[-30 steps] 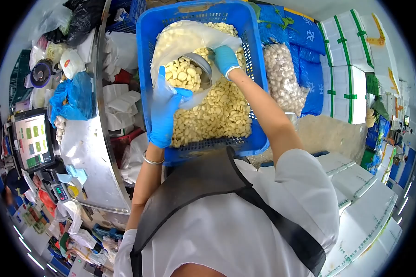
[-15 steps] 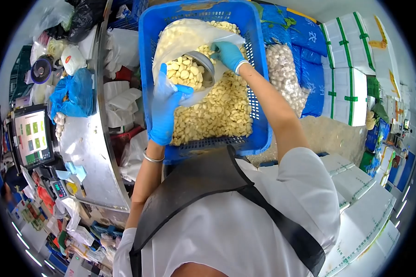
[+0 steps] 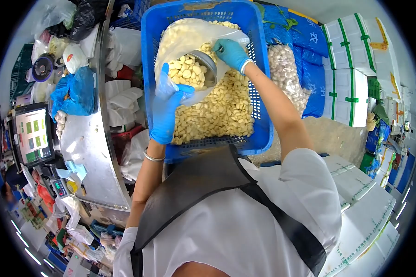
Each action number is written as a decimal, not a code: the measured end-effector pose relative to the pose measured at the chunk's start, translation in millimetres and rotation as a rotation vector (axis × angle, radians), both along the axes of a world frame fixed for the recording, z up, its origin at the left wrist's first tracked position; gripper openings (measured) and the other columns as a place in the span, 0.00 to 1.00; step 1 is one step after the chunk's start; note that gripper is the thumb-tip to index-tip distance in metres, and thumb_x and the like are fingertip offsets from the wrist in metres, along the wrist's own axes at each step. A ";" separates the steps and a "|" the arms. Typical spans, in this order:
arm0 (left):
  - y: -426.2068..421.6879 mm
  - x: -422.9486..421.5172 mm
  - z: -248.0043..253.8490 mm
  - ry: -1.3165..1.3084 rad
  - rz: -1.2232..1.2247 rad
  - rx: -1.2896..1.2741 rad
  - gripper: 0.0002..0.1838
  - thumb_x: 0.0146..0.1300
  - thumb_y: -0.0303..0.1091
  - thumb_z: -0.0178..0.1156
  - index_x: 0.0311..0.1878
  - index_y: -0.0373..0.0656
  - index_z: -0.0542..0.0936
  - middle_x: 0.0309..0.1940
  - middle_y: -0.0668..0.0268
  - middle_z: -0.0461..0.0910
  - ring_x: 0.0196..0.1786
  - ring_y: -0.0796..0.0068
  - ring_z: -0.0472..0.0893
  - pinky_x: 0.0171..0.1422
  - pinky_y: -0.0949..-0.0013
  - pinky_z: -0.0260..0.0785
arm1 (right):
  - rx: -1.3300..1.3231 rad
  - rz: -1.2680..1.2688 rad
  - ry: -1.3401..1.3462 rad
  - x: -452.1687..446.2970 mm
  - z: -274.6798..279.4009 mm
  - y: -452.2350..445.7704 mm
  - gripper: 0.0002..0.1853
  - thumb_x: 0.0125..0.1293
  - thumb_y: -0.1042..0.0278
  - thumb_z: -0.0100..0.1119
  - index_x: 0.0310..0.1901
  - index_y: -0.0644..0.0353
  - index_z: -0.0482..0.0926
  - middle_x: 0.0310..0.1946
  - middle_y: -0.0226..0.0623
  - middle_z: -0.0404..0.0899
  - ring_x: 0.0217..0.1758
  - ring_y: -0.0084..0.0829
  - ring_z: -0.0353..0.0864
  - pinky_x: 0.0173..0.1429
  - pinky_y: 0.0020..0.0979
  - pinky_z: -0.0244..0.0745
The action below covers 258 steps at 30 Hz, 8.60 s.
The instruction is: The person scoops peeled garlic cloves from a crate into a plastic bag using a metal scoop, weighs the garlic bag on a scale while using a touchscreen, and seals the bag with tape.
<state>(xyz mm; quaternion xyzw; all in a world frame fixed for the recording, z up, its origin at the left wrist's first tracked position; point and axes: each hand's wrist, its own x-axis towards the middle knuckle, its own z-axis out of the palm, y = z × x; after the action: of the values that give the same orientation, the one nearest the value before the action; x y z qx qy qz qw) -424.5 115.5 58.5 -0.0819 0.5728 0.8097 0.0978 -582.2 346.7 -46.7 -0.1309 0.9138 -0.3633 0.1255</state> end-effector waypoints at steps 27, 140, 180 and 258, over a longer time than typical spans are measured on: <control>-20.5 -41.1 -10.0 0.087 0.014 0.090 0.34 0.61 0.24 0.51 0.71 0.32 0.55 0.35 0.61 0.82 0.40 0.71 0.81 0.54 0.69 0.72 | -0.346 -0.330 0.207 110.7 72.1 51.3 0.29 0.54 0.85 0.51 0.60 0.56 0.73 0.56 0.45 0.77 0.59 0.33 0.76 0.62 0.29 0.69; -506.8 880.4 -12.2 -0.418 1.767 -0.228 0.14 0.65 0.36 0.52 0.35 0.41 0.85 0.19 0.71 0.72 0.27 0.81 0.69 0.37 0.76 0.61 | -0.571 0.895 -0.858 738.9 36.7 -840.6 0.14 0.70 0.56 0.56 0.30 0.55 0.78 0.22 0.20 0.68 0.25 0.17 0.62 0.31 0.22 0.61; -497.1 815.9 -111.6 -1.291 1.988 -0.961 0.41 0.60 0.45 0.64 0.68 0.28 0.60 0.66 0.41 0.62 0.69 0.47 0.62 0.72 0.51 0.55 | -0.018 1.482 0.002 611.2 36.7 -714.5 0.16 0.68 0.57 0.48 0.48 0.56 0.80 0.46 0.44 0.80 0.49 0.47 0.78 0.55 0.41 0.73; -426.2 646.4 -103.4 -1.013 1.178 -0.358 0.19 0.66 0.45 0.56 0.57 0.48 0.75 0.47 0.68 0.77 0.46 0.71 0.75 0.48 0.64 0.64 | 0.343 -0.504 0.227 68.3 -27.2 -26.1 0.19 0.62 0.67 0.50 0.56 0.56 0.73 0.46 0.54 0.80 0.51 0.52 0.79 0.53 0.46 0.73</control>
<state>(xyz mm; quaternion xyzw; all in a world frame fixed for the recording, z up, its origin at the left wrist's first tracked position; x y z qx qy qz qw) 221.8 -310.8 -44.9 -0.7438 0.4426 0.4881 -0.1125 -513.9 320.6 -73.9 0.0827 0.9736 -0.2068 -0.0509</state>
